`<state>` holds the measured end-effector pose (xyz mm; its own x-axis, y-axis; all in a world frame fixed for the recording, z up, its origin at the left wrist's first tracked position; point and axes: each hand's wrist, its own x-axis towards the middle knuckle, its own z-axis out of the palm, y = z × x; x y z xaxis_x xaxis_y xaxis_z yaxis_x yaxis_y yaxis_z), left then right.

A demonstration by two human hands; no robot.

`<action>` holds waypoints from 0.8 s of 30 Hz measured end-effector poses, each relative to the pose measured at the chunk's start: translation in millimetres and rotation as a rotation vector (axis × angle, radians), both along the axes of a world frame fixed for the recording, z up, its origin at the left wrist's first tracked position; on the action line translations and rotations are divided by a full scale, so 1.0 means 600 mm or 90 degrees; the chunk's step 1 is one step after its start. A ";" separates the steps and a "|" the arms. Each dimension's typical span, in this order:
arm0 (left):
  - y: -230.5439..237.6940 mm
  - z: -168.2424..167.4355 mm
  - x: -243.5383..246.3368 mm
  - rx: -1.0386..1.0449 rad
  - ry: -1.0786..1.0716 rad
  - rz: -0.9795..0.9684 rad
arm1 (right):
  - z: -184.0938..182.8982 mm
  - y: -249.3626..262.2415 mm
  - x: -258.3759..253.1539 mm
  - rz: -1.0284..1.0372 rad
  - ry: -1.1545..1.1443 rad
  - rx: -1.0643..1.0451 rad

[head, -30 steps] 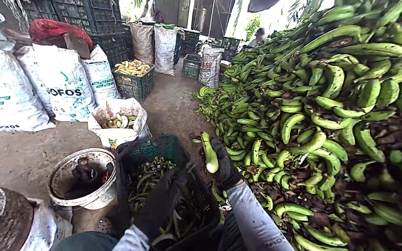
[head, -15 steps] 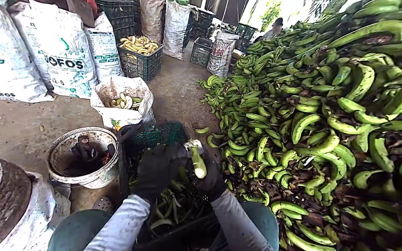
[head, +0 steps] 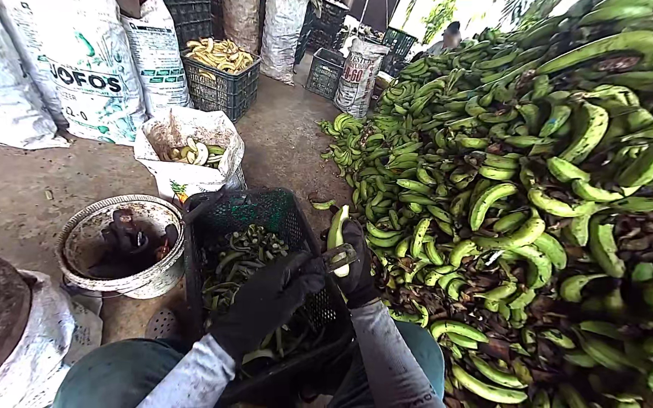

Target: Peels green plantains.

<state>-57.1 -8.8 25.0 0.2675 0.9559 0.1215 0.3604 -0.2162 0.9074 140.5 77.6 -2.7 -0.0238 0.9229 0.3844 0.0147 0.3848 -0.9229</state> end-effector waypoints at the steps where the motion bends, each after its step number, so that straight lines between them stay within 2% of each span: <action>1: 0.010 -0.006 -0.006 0.024 0.049 0.018 | -0.008 -0.005 -0.005 0.055 0.043 -0.016; 2: 0.022 -0.012 -0.014 0.058 0.110 0.056 | -0.017 -0.014 -0.014 0.127 0.119 -0.060; 4: 0.048 -0.023 -0.031 0.121 0.220 0.177 | -0.021 -0.035 -0.038 0.299 0.301 -0.252; 6: 0.068 -0.024 -0.048 0.121 0.242 0.291 | -0.030 -0.046 -0.045 0.423 0.381 -0.358; 7: 0.074 -0.023 -0.057 0.110 0.227 0.325 | -0.033 -0.047 -0.045 0.428 0.391 -0.364; 9: 0.069 -0.011 -0.061 0.077 0.168 0.319 | -0.029 -0.040 -0.036 0.352 0.361 -0.296; 13: 0.019 0.000 -0.016 0.006 0.015 0.176 | 0.010 0.003 -0.029 0.035 0.210 -0.037; 16: -0.016 0.003 0.023 0.036 0.004 0.131 | 0.065 0.016 -0.047 -0.158 0.215 0.046; 19: -0.016 -0.005 0.031 0.103 0.016 0.162 | 0.083 0.016 -0.059 -0.217 0.196 0.064; 21: -0.001 -0.011 0.021 0.130 0.063 0.182 | 0.073 0.009 -0.053 -0.123 0.157 0.012; 24: 0.038 -0.019 -0.017 0.116 0.141 0.228 | 0.035 -0.015 -0.033 0.257 0.214 -0.195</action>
